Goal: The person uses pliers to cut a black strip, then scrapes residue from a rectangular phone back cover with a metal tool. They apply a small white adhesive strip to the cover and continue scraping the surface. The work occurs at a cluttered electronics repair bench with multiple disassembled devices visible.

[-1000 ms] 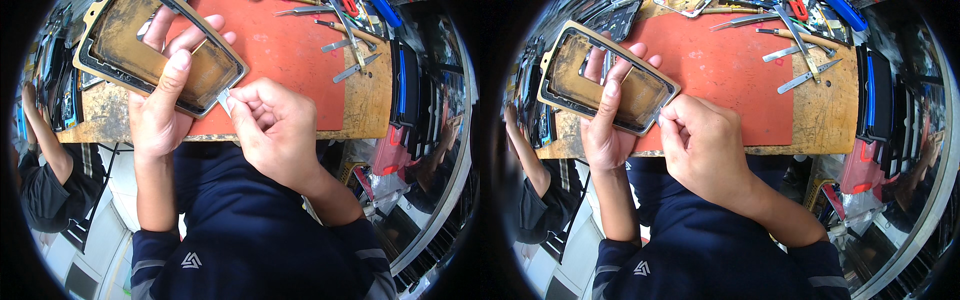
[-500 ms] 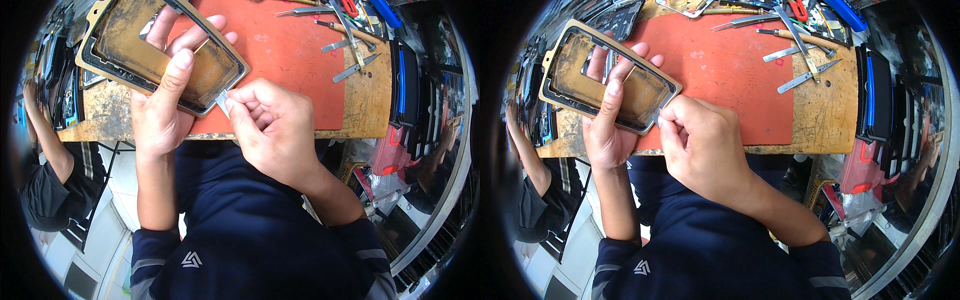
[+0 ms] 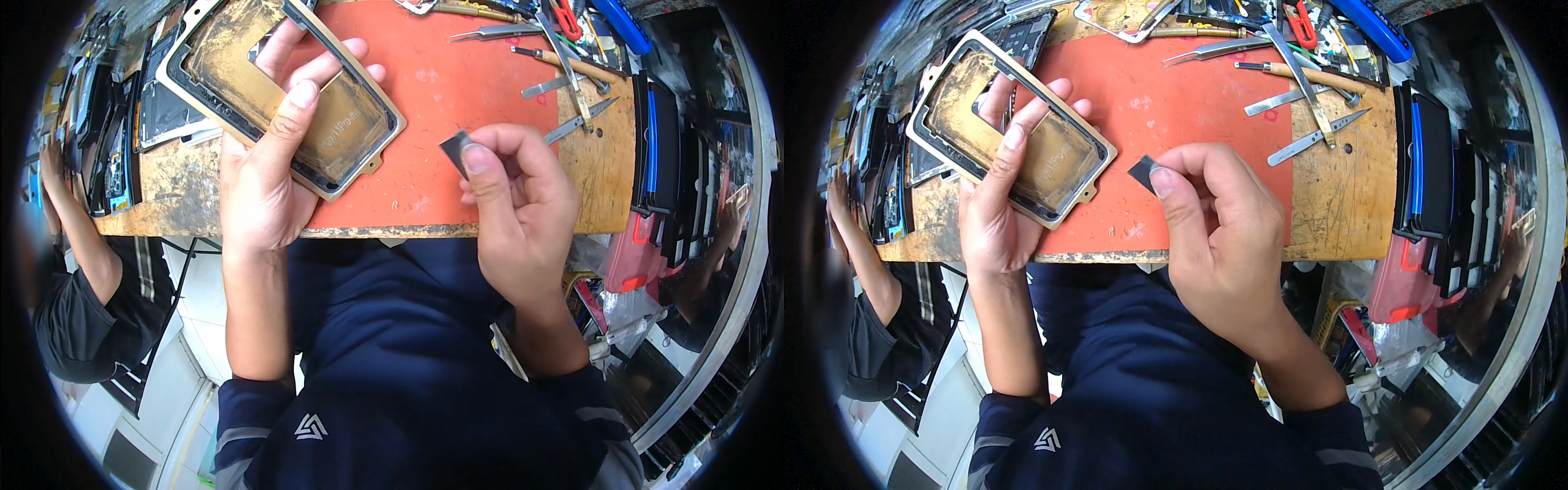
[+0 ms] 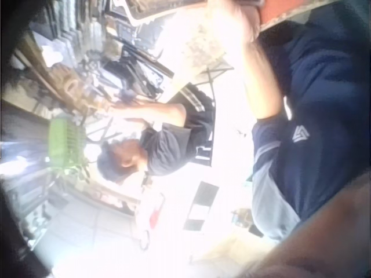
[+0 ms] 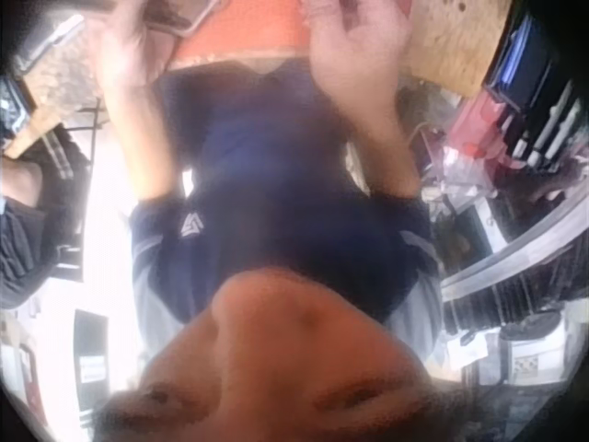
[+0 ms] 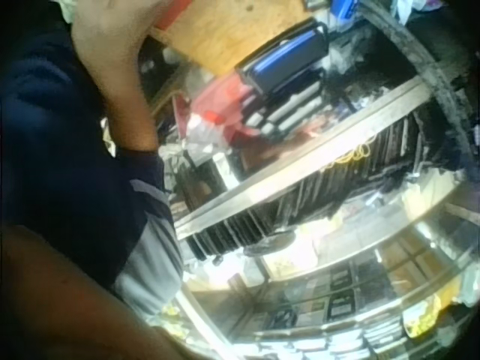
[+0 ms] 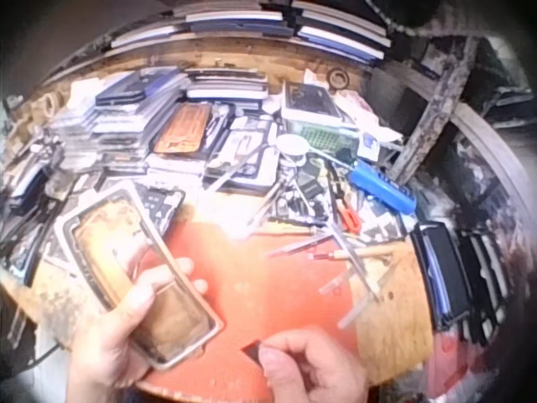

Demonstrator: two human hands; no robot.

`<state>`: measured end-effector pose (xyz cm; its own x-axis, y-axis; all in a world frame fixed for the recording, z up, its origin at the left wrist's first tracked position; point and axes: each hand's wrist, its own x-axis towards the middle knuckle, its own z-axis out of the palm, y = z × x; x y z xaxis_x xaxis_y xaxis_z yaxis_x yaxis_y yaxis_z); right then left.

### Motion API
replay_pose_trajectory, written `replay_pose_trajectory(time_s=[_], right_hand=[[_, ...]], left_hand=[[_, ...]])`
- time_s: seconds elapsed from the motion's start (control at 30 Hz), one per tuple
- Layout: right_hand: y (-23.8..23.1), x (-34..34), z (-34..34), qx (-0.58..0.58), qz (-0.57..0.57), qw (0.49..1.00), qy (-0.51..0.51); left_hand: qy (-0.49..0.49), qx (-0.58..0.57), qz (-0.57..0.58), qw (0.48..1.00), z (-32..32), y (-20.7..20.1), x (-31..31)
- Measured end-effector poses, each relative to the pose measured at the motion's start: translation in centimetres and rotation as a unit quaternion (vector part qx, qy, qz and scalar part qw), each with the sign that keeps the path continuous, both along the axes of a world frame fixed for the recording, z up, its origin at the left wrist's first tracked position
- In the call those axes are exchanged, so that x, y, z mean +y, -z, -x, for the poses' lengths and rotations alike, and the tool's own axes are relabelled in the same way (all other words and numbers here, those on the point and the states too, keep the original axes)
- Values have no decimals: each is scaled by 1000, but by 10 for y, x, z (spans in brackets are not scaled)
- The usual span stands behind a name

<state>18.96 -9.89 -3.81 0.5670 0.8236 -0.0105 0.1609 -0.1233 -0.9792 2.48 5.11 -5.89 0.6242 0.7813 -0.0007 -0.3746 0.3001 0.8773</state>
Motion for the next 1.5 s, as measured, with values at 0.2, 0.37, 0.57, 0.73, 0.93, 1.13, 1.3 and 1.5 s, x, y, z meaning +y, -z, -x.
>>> replay_pose_trajectory(time_s=[0.2,0.37,0.57,0.73,0.93,1.13,1.3,1.5], right_hand=[[16,1,35,-353,-71,926,-112],[-5,-24,81,-174,-137,952,-213],[4,-13,57,-296,-59,945,-124],[6,-18,70,-186,-272,905,-269],[22,-38,45,-351,-79,897,-256],[-6,-43,-33,-441,11,897,-38],[0,-27,-26,-310,-71,944,-87],[14,2,2,-141,-54,986,-69]], left_hand=[[-24,15,35,999,-5,-1,0],[-12,2,34,999,-1,0,-2],[-5,-17,29,999,0,3,-2],[-28,0,34,999,-2,2,-3],[-29,1,36,999,-2,1,-3],[-27,8,40,999,0,4,-3],[-23,12,33,999,-1,4,-1],[-50,39,35,997,0,0,-6]])
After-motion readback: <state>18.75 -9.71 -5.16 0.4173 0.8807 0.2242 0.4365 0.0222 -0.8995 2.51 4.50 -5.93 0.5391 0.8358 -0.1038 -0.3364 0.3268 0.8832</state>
